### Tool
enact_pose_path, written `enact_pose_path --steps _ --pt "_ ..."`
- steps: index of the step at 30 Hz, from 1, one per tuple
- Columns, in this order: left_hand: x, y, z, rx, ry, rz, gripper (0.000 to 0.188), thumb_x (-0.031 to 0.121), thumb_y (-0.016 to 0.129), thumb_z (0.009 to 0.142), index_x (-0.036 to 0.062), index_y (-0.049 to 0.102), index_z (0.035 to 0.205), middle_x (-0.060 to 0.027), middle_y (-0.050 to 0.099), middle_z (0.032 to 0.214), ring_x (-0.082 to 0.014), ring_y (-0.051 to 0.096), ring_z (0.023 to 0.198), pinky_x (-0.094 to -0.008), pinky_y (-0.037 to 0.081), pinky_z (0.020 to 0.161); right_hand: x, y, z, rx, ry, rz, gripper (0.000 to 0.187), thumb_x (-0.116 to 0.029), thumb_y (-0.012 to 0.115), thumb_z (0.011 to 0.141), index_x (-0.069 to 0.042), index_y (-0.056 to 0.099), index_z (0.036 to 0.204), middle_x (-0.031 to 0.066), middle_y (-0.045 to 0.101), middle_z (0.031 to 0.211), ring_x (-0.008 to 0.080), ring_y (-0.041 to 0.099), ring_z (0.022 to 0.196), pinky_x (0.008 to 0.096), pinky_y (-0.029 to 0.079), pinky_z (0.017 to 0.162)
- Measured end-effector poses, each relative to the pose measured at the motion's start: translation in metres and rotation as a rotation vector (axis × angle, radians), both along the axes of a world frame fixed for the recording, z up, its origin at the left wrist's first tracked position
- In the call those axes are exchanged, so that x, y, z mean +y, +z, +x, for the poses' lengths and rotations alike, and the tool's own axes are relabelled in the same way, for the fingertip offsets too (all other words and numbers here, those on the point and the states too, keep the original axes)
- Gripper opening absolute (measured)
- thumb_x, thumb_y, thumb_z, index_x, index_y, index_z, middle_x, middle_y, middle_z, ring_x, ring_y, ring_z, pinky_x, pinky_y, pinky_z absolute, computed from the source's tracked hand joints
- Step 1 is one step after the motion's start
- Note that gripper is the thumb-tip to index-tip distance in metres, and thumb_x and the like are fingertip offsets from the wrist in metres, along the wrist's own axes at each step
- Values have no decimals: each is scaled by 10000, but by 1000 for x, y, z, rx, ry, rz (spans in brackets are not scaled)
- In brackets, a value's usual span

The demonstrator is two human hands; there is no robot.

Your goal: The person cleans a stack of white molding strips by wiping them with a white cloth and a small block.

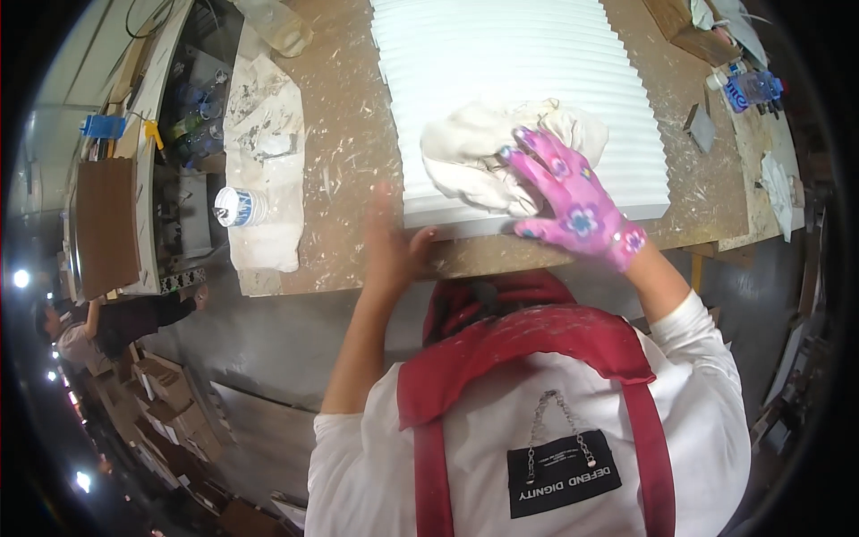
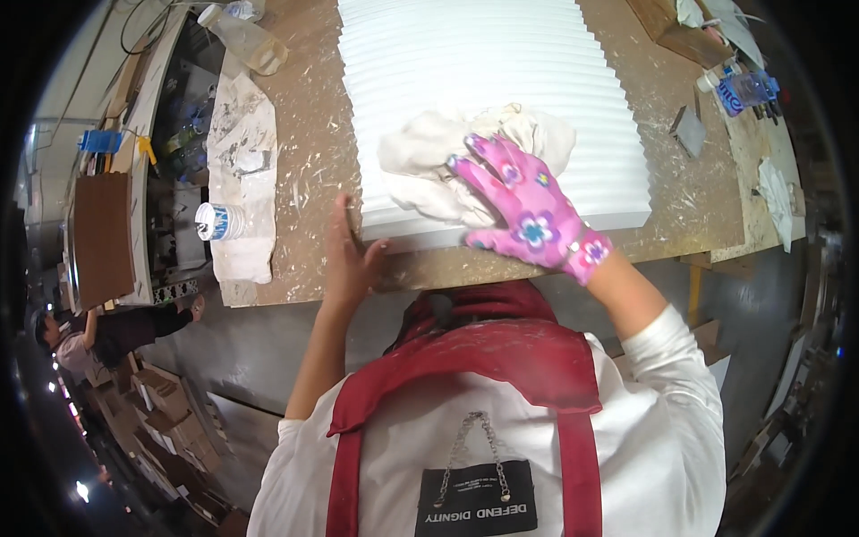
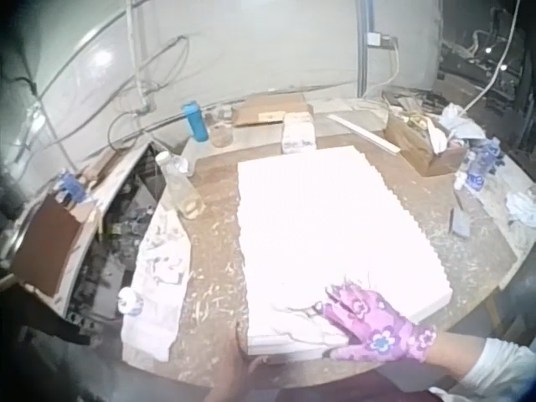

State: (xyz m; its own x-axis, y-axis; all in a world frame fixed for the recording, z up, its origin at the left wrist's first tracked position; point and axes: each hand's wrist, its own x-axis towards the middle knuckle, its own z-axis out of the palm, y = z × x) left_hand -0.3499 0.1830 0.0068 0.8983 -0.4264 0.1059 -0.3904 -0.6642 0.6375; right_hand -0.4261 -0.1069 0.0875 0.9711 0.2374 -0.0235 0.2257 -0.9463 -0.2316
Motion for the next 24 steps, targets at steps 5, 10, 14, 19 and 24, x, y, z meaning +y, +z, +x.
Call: enact_pose_path --steps 5,10,14,19,24 --pt "-49 35 26 -375 -214 -113 866 451 702 834 10 328 1477 -284 408 1446 -469 388 1331 -554 290 1117 -58 4 -48 -358 -179 67 981 -678 605 812 -16 331 1482 208 342 1519 409 314 1409 501 264 1156" --pt "-151 11 18 -381 -357 133 713 528 681 812 136 515 1385 -244 429 1441 -479 352 1338 -635 276 1071 -93 -44 -66 -52 -240 -183 1035 -627 718 699 -4 377 1452 228 337 1513 436 317 1385 515 232 1159" --pt "-133 26 53 -330 -275 106 421 364 700 826 126 659 1170 -183 567 1289 -409 527 1181 -532 421 974 -97 -62 -65 -123 -192 -183 1038 -619 720 677 4 388 1439 238 358 1492 428 326 1380 525 233 1154" --pt "-120 53 30 -508 -312 44 388 325 679 826 88 646 1132 -122 613 1218 -331 560 1130 -500 434 953 -99 -57 -64 -137 -200 -169 1003 -631 703 682 1 428 1410 235 388 1468 419 338 1373 533 238 1149" --pt "-118 0 -32 -414 -423 150 504 346 700 786 215 624 1268 -77 529 1399 -326 422 1340 -565 333 1074 -97 -56 -63 -162 -202 -213 1020 -779 545 729 -8 463 1392 219 415 1460 405 336 1384 529 236 1146"
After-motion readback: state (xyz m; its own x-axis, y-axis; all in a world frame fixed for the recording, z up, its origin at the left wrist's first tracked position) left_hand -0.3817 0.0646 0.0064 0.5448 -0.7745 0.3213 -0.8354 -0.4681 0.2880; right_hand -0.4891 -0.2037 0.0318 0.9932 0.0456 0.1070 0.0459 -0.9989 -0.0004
